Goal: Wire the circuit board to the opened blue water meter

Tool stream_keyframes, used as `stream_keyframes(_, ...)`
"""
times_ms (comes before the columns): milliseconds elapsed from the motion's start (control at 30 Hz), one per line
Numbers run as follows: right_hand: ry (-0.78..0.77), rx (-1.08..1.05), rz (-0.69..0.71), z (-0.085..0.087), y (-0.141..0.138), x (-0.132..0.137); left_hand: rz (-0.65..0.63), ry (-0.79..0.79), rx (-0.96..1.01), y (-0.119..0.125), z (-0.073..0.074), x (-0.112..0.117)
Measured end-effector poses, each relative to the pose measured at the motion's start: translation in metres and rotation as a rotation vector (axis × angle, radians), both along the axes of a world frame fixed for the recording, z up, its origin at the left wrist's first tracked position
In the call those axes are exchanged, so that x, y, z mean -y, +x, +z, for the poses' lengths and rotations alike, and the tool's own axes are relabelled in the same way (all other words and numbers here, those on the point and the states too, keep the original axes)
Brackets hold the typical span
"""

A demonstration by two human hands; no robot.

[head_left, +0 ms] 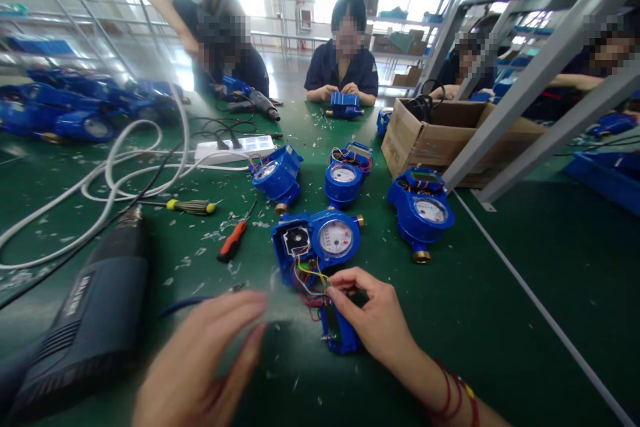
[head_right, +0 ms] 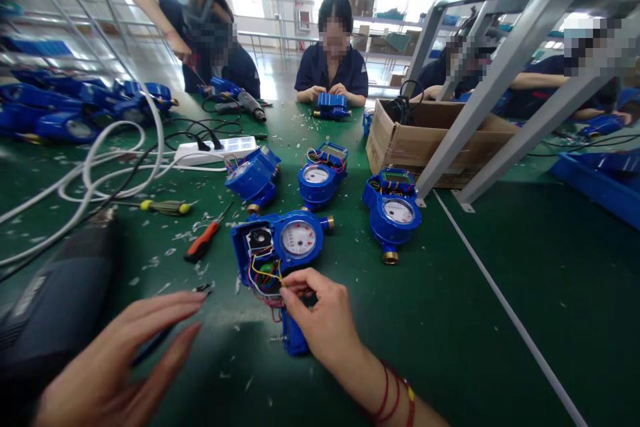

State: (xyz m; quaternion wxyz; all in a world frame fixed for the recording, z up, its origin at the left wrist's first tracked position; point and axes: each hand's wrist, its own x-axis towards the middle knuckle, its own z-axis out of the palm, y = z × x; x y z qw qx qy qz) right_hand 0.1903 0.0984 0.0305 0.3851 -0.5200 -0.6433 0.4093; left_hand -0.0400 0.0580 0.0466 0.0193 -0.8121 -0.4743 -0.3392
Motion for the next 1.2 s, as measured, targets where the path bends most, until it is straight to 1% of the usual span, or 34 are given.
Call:
stream_keyframes(33,0.002,0.003,-0.002,0.000,0.000,0.000,-0.056,0.043,-0.012,0.014,0.000,-0.008)
stream_keyframes(67,0.007,0.008,-0.002,0.001,0.000,0.001,-0.086,0.055,0.004,0.027,0.000,-0.016)
stream_keyframes(133,0.014,0.009,-0.002,0.001,0.001,0.002,-0.106,0.064,0.025,0.049,0.001,-0.029)
stream_keyframes(200,0.031,-0.002,0.000,0.000,0.001,0.003,-0.110,0.043,-0.001,0.061,0.001,-0.038)
stream_keyframes(300,0.070,-0.005,0.003,0.000,0.002,0.003,-0.119,0.037,-0.037,0.063,0.000,-0.044)
stream_keyframes(500,0.127,0.034,0.008,0.001,0.000,0.001,-0.151,0.067,-0.065,0.059,-0.003,-0.045)
stream_keyframes(700,0.166,0.068,-0.020,0.005,-0.001,0.000,-0.223,0.213,-0.128,0.062,-0.010,-0.046)
stream_keyframes(767,0.172,0.072,-0.024,0.005,-0.001,0.001,-0.226,0.232,-0.132,0.063,-0.014,-0.046)
stream_keyframes(833,0.173,0.069,-0.034,0.005,-0.001,0.001,-0.190,0.180,-0.092,0.064,-0.016,-0.046)
stream_keyframes(933,0.150,0.052,-0.043,0.005,-0.001,0.003,-0.127,0.033,0.030,0.068,-0.015,-0.046)
stream_keyframes(1067,0.112,0.030,-0.049,0.004,-0.001,0.003,-0.130,-0.118,0.185,0.071,-0.010,-0.046)
stream_keyframes(1200,0.104,0.017,-0.051,0.004,-0.003,0.002,-0.113,-0.206,0.250,0.071,-0.010,-0.044)
